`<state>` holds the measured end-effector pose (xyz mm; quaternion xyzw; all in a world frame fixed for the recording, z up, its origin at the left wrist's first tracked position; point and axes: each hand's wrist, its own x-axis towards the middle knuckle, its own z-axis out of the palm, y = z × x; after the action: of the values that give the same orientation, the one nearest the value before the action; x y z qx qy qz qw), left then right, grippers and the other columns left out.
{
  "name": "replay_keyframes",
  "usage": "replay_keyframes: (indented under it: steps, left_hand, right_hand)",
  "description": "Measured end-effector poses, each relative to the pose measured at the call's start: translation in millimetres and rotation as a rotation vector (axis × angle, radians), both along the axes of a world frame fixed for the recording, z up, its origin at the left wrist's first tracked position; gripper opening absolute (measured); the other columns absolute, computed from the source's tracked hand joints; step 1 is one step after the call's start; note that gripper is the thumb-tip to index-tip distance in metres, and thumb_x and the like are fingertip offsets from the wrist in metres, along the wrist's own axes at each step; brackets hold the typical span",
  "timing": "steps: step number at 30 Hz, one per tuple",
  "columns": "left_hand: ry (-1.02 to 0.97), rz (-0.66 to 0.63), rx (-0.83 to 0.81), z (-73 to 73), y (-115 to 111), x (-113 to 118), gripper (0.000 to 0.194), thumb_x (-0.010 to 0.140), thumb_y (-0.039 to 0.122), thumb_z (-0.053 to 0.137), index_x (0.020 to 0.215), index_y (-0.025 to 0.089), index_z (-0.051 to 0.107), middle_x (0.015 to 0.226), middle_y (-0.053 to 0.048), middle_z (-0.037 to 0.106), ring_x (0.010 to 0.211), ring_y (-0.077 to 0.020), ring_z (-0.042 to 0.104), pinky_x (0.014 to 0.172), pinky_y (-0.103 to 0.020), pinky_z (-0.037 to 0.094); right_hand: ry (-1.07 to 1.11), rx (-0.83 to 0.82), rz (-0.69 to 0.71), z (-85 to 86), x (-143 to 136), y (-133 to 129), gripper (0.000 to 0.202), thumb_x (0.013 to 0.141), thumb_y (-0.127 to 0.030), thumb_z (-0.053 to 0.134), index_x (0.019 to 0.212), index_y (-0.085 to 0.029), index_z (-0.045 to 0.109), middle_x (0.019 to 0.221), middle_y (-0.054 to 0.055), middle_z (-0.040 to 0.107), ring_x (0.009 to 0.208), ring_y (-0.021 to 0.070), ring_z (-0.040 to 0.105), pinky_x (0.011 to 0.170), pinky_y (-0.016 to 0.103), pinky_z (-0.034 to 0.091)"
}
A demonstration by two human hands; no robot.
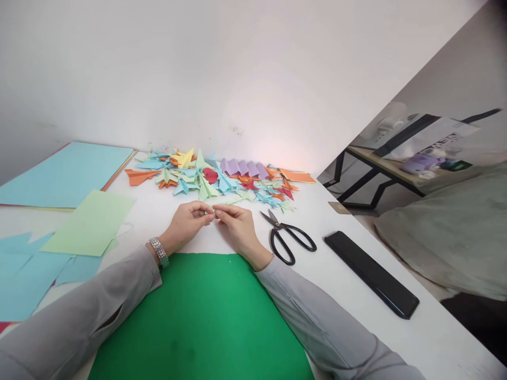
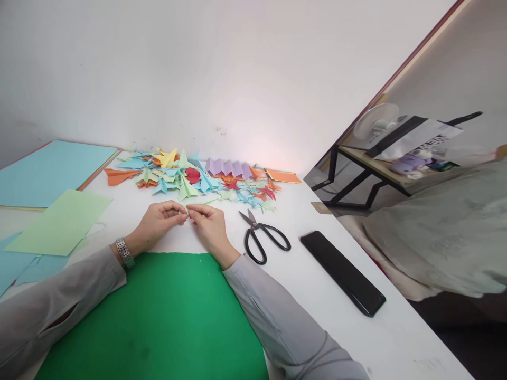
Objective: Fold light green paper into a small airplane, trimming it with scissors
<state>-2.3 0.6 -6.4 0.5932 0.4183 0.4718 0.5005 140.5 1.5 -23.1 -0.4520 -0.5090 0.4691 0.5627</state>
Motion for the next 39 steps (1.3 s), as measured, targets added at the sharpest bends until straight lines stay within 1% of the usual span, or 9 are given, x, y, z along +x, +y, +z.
replay_keyframes:
  steps: [7, 14, 19, 23, 27, 29, 34, 36, 39]
  left_hand:
    - [0.051, -0.004, 0.050, -0.1, 0.8, -1.1, 0.015, 0.065, 0.028, 0.066, 0.072, 0.015, 0.063, 0.067, -0.001, 0.061, 0.059, -0.0111, 0.055, 0.062, -0.026, 0.046]
    - [0.099, 0.018, 0.049, -0.2, 1.8, -1.5, 0.014, 0.066, 0.028, 0.064, 0.071, 0.015, 0.064, 0.072, -0.001, 0.061, 0.058, -0.0112, 0.058, 0.060, -0.026, 0.047]
    - [0.061, 0.079, -0.026, 3.3, -1.1, 0.0, 0.012, 0.061, 0.024, 0.067, 0.066, 0.014, 0.063, 0.061, -0.001, 0.062, 0.056, -0.0120, 0.057, 0.057, -0.025, 0.046]
    - [0.039, 0.095, -0.074, 2.9, -1.5, -0.1, 0.012, 0.060, 0.022, 0.068, 0.065, 0.013, 0.062, 0.056, 0.000, 0.061, 0.055, -0.0112, 0.056, 0.056, -0.024, 0.045]
    - [-0.032, 0.120, -0.087, 1.5, -0.6, 0.0, 0.024, 0.055, 0.023, 0.075, 0.065, 0.015, 0.054, 0.049, 0.003, 0.059, 0.050, -0.0114, 0.057, 0.054, -0.023, 0.044]
    - [-0.059, 0.101, -0.080, 0.5, 0.3, -0.2, 0.026, 0.056, 0.025, 0.076, 0.065, 0.015, 0.053, 0.050, 0.002, 0.060, 0.051, -0.0115, 0.057, 0.055, -0.024, 0.045]
    - [-0.119, 0.052, -0.081, -3.0, 3.0, -1.5, 0.022, 0.068, 0.032, 0.069, 0.072, 0.014, 0.058, 0.058, -0.001, 0.065, 0.056, -0.0123, 0.060, 0.060, -0.027, 0.049]
    - [-0.146, 0.047, -0.085, -3.9, 3.3, -1.8, 0.021, 0.070, 0.032, 0.068, 0.075, 0.014, 0.059, 0.060, -0.001, 0.065, 0.058, -0.0132, 0.062, 0.062, -0.028, 0.050]
    - [-0.148, 0.045, -0.076, -4.1, 3.2, -1.9, 0.021, 0.069, 0.030, 0.069, 0.078, 0.014, 0.060, 0.063, -0.001, 0.065, 0.061, -0.0135, 0.063, 0.062, -0.028, 0.051]
  right_hand:
    - [0.009, 0.006, -0.002, -0.7, -0.5, 0.6, 0.017, 0.063, -0.030, 0.069, 0.076, -0.021, 0.075, 0.072, 0.003, 0.072, 0.057, 0.0142, 0.058, 0.056, 0.028, 0.047]
    - [-0.042, 0.033, 0.004, 1.3, -0.3, -0.3, 0.016, 0.064, -0.028, 0.068, 0.076, -0.022, 0.075, 0.076, 0.003, 0.072, 0.061, 0.0159, 0.060, 0.059, 0.030, 0.048]
    - [-0.100, 0.071, 0.008, 4.3, -0.8, -3.4, 0.015, 0.066, -0.026, 0.066, 0.077, -0.023, 0.075, 0.077, 0.004, 0.072, 0.065, 0.0171, 0.061, 0.062, 0.031, 0.048]
    - [-0.132, 0.117, 0.023, 4.1, -0.8, -5.5, 0.016, 0.068, -0.024, 0.064, 0.079, -0.024, 0.075, 0.078, 0.004, 0.072, 0.070, 0.0179, 0.062, 0.064, 0.030, 0.048]
    - [-0.143, 0.124, 0.017, 4.1, -0.5, -5.8, 0.017, 0.068, -0.023, 0.063, 0.080, -0.023, 0.075, 0.078, 0.004, 0.071, 0.070, 0.0172, 0.062, 0.063, 0.029, 0.047]
    - [-0.126, 0.112, 0.017, 4.2, -0.3, -4.9, 0.017, 0.067, -0.023, 0.064, 0.079, -0.022, 0.075, 0.078, 0.004, 0.071, 0.067, 0.0159, 0.061, 0.062, 0.028, 0.047]
    - [0.004, 0.022, 0.005, 1.4, 0.3, -0.3, 0.017, 0.064, -0.026, 0.066, 0.078, -0.020, 0.074, 0.067, 0.001, 0.069, 0.054, 0.0125, 0.056, 0.055, 0.027, 0.046]
    - [0.056, -0.003, -0.009, 0.2, 0.5, 1.0, 0.017, 0.063, -0.026, 0.068, 0.078, -0.019, 0.074, 0.063, 0.000, 0.068, 0.052, 0.0115, 0.054, 0.055, 0.027, 0.045]
    - [0.108, -0.032, -0.019, 0.3, 0.3, 1.3, 0.018, 0.061, -0.026, 0.071, 0.077, -0.018, 0.073, 0.063, 0.001, 0.068, 0.054, 0.0118, 0.055, 0.055, 0.026, 0.045]
